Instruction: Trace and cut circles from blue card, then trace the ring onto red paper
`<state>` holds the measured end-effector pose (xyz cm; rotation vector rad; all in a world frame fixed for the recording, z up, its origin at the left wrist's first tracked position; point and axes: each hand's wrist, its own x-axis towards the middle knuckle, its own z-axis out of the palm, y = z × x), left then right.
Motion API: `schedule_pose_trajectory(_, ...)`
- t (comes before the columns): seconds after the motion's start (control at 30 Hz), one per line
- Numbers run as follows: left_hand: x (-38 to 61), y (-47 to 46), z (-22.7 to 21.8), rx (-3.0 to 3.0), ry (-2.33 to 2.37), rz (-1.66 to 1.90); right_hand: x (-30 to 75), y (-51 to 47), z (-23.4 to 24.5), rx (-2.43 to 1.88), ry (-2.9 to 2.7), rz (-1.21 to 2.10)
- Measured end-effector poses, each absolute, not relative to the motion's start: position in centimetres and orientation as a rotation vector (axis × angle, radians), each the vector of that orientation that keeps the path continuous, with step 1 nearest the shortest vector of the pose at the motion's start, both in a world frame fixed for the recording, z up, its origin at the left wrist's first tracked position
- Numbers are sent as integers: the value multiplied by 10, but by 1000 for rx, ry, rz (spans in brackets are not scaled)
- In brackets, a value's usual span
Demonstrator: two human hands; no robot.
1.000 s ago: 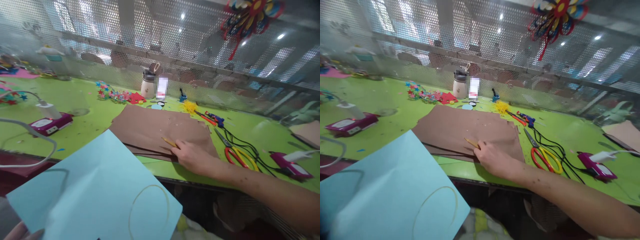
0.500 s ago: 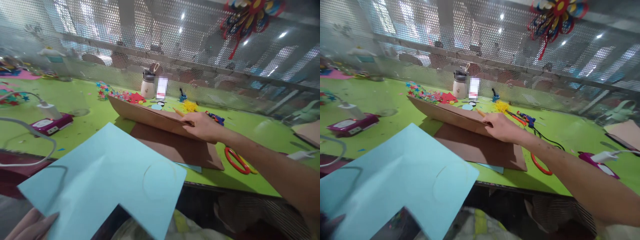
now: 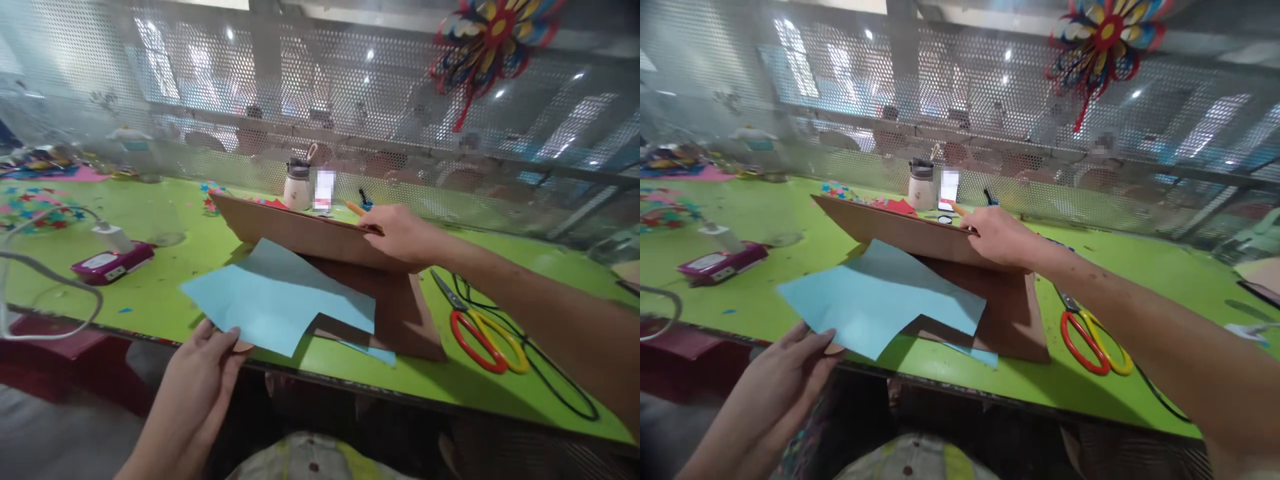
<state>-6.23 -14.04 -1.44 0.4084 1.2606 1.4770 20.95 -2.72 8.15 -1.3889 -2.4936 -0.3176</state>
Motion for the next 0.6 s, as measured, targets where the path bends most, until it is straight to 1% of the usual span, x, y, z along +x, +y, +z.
schedule_pose_trajectory(0.23,-64,-162,-34,370,1270,1364,206,-31,84,-1338,-2472,-344)
schedule_pose_trajectory(0.4,-58,-173,-36,385,1281,1299,206,-32,83,-1405,-2406,-382)
schedule_pose_trajectory(0.6,-56,-158,-42,426,1251,1337,208,-37,76,-1451,-2353,-274)
